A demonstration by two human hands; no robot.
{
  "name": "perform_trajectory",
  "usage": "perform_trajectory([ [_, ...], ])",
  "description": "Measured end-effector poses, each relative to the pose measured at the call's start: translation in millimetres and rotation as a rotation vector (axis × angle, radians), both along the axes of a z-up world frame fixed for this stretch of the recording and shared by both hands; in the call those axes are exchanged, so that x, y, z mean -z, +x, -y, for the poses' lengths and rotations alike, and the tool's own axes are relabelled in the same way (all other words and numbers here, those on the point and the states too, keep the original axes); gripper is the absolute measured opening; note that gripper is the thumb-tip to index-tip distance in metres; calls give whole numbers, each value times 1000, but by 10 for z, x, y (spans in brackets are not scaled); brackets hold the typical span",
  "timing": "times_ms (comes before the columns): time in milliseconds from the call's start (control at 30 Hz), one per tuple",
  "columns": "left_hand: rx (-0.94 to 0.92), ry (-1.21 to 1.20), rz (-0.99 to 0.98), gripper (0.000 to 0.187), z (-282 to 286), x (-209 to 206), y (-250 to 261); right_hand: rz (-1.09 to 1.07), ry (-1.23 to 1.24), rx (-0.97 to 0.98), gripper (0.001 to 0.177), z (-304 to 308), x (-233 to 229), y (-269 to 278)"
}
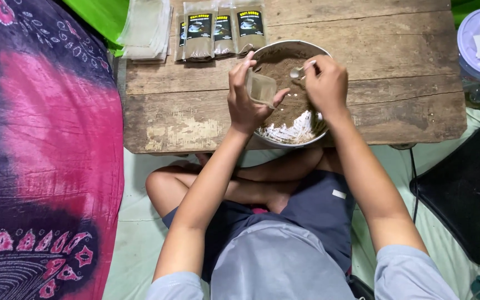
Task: Filling small plastic bags with ground coffee powder using a spoon and sealing them.
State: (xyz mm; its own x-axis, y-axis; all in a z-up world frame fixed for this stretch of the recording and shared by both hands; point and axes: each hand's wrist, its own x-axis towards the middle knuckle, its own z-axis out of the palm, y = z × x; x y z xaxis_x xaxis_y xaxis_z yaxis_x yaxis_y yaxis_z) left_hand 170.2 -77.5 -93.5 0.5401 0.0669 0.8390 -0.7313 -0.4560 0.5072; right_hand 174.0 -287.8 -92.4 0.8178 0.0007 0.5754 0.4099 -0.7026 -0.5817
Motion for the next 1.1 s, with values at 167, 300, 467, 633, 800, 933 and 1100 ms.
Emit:
perform_trajectory([
  [167, 4, 6, -23, 100, 43, 14, 27, -102, 59, -25, 14, -121, -132, -65],
  [300, -31, -13, 12, 97, 34, 112, 98, -13, 42, -107, 15, -139, -142, -41],
  [467, -24, -14, -11, 96, 21, 84, 45, 40, -152, -242, 12, -211, -15, -2],
  [633, -101, 119, -65, 95, -17, -122, -124, -54, -291, -96, 14, -375, -219, -206],
  [800, -88, 115, -88, 98, -33, -74, -186, -141, -200, 29, 28, -522, 4, -354],
  [933, -66, 131, -116, 94, -19, -70, -289, -91, -130, 3, 28, -558, -61, -399],
  [1100, -61, 196, -129, 104, 11, -27, -307, 99, -53, 38, 16, -581, -350, -548],
])
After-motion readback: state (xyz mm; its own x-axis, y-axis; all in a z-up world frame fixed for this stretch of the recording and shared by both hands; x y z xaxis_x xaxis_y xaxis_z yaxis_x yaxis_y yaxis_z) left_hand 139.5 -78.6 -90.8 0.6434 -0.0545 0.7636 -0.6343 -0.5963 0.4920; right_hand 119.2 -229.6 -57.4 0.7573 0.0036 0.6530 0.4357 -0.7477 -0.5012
